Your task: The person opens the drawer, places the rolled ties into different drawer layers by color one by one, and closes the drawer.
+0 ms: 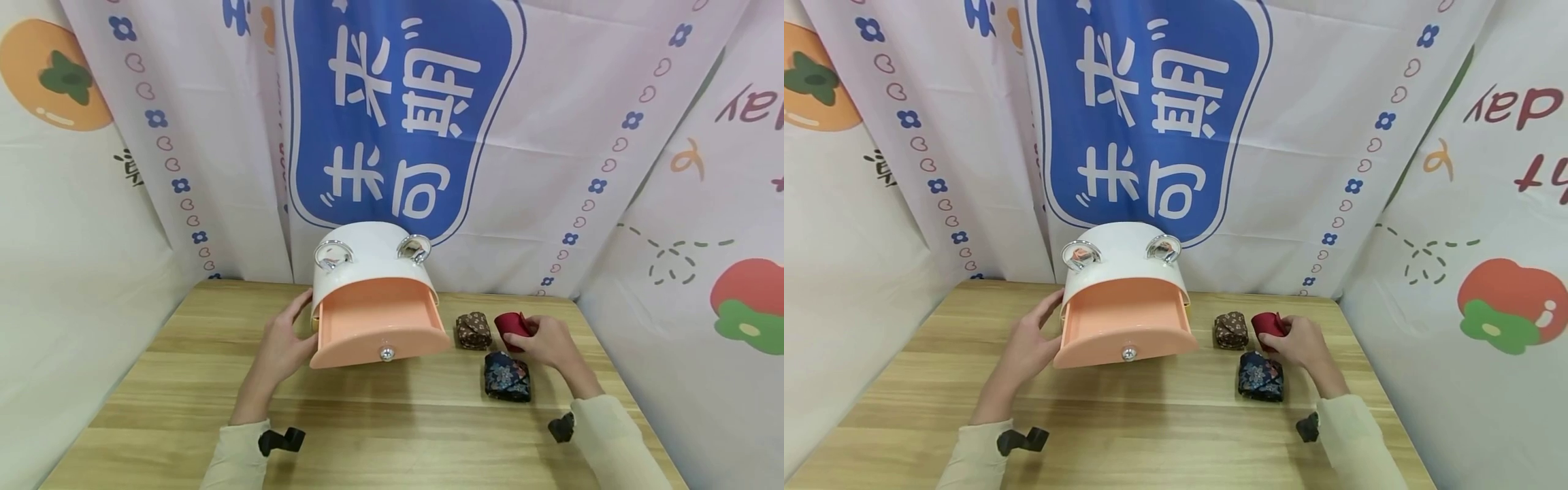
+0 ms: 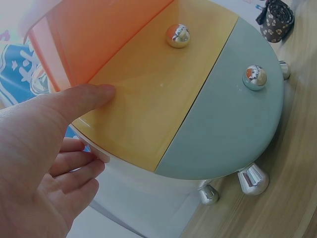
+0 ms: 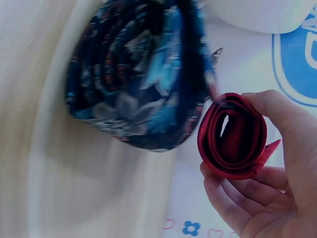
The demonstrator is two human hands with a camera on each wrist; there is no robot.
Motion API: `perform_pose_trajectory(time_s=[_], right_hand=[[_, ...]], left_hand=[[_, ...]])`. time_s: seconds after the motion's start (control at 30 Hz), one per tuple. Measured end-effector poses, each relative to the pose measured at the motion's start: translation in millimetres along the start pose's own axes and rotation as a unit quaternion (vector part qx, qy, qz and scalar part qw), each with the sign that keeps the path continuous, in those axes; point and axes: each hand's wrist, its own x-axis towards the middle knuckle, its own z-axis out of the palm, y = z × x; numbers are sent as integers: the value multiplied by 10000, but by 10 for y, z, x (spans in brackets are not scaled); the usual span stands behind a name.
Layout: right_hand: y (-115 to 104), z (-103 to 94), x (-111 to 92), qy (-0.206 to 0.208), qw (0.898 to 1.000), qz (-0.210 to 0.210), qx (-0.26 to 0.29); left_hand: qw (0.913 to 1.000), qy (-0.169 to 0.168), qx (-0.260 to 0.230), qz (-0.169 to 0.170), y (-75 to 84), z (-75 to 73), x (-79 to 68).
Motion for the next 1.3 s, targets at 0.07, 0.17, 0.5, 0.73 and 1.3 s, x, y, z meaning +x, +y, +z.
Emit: perform_pose_trajectory(time_s=[0.07, 0.17, 0.5, 0.73, 1.3], right_hand=[[-61, -55, 6, -3, 10000, -75, 13], [-139, -141, 11, -5, 9999, -166, 25], [-397, -403, 7, 152, 9974, -699, 10], [-669, -569, -30, -30, 9961, -875, -73], [-1401, -873, -62, -685, 9840, -1598, 395]], left_hand=[[10000, -1, 5, -22, 3, -3, -2], [10000, -10, 39, -57, 8, -7, -4], [10000, -25, 24, -87, 13, -8, -13], [9999, -10, 17, -102, 3, -9, -22], [9999, 7, 34, -128, 6, -14, -11]])
